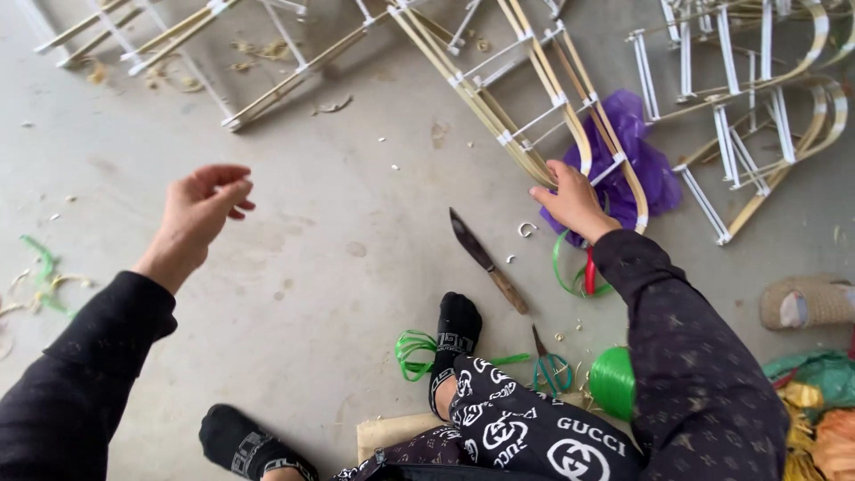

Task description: Assembling and tying bamboo frames together using plastic strips and a knife.

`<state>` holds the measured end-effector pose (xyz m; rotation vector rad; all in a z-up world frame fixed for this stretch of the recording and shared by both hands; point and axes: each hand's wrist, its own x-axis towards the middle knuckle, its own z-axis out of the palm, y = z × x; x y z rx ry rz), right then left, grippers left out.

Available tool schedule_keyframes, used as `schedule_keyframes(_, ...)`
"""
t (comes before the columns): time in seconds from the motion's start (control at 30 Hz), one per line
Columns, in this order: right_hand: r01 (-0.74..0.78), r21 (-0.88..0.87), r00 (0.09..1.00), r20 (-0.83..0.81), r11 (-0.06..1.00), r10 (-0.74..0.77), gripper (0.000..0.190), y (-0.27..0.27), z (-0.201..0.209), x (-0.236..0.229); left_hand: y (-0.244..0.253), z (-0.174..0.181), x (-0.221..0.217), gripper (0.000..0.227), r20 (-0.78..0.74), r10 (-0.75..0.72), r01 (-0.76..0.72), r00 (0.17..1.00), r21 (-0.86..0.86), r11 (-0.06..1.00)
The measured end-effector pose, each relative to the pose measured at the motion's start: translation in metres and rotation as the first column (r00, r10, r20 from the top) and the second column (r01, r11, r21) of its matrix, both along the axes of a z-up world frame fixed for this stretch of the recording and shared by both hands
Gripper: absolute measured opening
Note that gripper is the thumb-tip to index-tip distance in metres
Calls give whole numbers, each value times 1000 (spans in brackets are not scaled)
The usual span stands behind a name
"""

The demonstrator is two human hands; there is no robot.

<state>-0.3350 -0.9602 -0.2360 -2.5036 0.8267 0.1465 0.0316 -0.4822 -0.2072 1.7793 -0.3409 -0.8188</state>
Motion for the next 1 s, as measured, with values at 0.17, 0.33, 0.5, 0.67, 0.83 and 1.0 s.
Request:
schedule_keyframes(0.17,-30,-154,999,-30,988,26,65,-9,-24,26,-22,-3,-7,32,-285,35,-31,958,20,999)
schedule_keyframes(0.33,-78,-175,997,-36,981,73,25,19,-30,53,-35,5,-12,28,-356,95,-96,930,17,995)
schedule_keyframes(0.5,-208,55,914,367,977,174,18,100,14,57,-52,104,-26,27,742,-73,192,666,-76,979)
schedule_keyframes(0.67,-578,-18,741,407,816,534,28,130,53,82,-55,99,-29,53,869,-409,232,280,352,907)
schedule_keyframes(0.83,-782,-137,513,411,608,753,31,147,93,111,-24,29,-29,68,715,-538,263,445,470,842)
schedule_keyframes(1.0,-802,-128,487,425,583,763,43,158,128,118,-17,-10,-31,56,260,-556,470,790,326,820)
